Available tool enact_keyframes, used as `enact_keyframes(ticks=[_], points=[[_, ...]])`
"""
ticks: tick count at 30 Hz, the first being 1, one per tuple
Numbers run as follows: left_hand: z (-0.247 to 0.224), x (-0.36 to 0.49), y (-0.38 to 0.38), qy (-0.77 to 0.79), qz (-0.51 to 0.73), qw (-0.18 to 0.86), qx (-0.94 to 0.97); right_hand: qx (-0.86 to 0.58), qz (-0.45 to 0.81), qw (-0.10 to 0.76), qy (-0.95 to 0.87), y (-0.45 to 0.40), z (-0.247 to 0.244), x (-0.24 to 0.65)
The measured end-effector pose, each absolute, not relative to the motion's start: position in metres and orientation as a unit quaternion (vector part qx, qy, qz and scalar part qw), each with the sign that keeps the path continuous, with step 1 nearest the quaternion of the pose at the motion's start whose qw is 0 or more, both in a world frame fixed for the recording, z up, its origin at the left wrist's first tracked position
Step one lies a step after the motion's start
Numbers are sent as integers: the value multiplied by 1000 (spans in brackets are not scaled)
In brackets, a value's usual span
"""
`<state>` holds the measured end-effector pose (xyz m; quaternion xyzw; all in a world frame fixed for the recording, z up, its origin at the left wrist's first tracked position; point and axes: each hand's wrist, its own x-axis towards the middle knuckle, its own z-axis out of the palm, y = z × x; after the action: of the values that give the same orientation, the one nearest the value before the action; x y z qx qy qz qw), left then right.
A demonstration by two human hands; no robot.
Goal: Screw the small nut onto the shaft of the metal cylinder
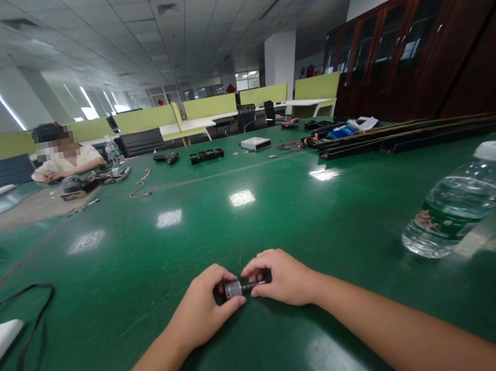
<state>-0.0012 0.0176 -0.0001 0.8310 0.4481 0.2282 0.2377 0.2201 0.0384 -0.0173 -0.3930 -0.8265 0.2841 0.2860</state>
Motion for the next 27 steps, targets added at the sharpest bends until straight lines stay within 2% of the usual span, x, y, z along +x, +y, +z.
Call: enact_keyframes(ticks=[13, 27], points=[[0, -2, 21, 439, 222, 243, 836, -339, 224, 269, -873, 35, -16, 217], [-2, -2, 20, 444, 224, 249, 831, -365, 212, 255, -870, 33, -16, 214]])
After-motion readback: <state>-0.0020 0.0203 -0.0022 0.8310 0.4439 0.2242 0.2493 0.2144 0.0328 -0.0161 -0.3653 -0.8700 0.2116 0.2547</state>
